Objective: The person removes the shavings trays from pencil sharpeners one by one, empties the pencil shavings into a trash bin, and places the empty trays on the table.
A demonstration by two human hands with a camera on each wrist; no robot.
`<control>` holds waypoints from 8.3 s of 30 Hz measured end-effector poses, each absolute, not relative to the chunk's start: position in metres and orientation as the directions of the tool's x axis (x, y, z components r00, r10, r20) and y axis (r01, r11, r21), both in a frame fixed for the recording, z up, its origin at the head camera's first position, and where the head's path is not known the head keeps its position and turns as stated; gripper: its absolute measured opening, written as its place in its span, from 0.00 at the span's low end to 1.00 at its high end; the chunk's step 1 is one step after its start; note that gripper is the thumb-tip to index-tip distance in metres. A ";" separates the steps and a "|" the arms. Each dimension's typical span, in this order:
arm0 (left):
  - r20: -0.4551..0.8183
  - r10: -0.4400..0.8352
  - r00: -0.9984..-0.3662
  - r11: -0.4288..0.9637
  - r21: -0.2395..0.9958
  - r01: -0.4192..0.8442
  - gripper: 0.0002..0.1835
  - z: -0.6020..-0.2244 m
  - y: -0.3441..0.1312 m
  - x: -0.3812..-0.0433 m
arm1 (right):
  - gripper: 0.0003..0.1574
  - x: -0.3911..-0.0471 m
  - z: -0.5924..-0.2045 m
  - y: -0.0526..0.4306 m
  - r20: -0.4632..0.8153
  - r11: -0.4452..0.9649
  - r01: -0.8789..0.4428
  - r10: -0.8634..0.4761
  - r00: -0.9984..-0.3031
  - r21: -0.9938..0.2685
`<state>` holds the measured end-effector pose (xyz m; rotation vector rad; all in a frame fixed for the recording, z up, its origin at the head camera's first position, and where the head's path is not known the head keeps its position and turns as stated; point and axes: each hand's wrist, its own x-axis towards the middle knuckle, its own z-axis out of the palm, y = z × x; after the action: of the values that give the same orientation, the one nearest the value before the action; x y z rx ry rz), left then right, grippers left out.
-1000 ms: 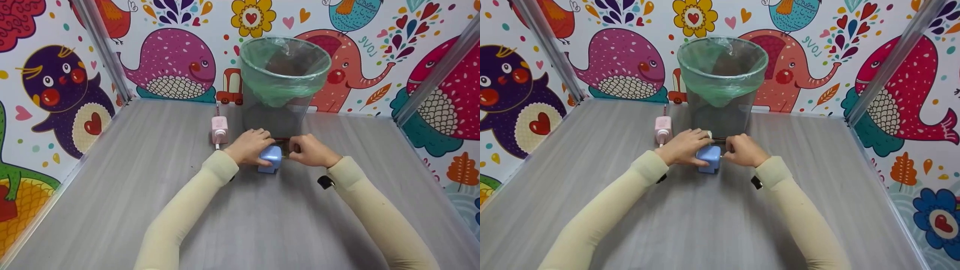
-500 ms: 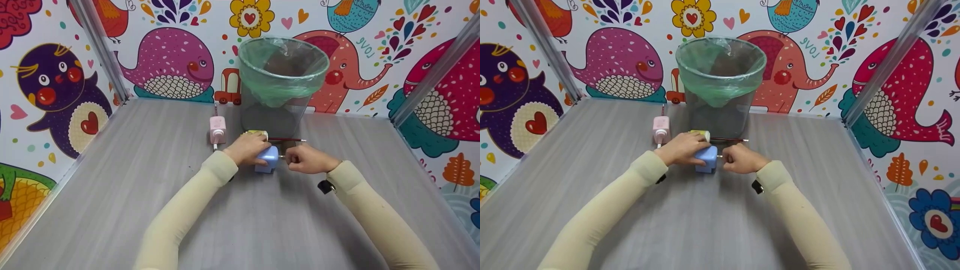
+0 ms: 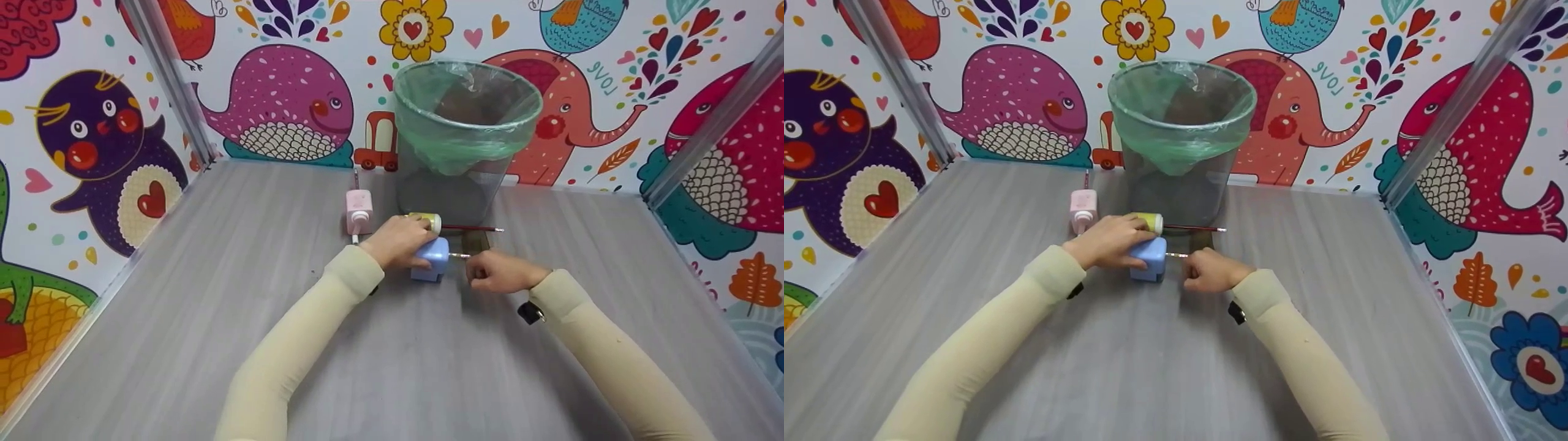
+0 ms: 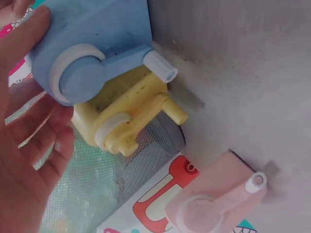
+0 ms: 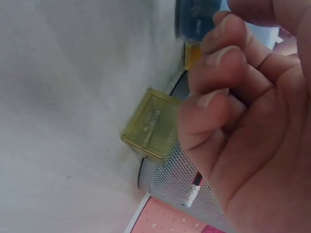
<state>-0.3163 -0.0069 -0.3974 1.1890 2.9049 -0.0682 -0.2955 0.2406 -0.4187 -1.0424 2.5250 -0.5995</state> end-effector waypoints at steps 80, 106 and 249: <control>0.054 0.648 -0.760 0.752 0.111 0.649 0.25 -0.398 -0.019 -0.323 | 0.43 -0.305 -0.470 0.182 -0.345 0.231 0.280 -0.317 -0.884 -0.932; 0.013 0.622 -0.783 0.777 0.112 0.620 0.26 -0.402 -0.016 -0.325 | 0.43 -0.305 -0.468 0.193 -0.357 0.303 0.261 -0.326 -0.875 -0.916; 0.010 0.560 -0.828 0.813 0.186 0.552 0.29 -0.403 -0.015 -0.316 | 0.41 -0.365 -0.221 0.204 0.383 0.915 -0.089 0.075 -0.921 -0.394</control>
<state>-0.3157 -0.0152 -0.4034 0.9045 2.9483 0.2816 -0.3654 0.2043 -0.2212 -0.0128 3.4634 -0.7456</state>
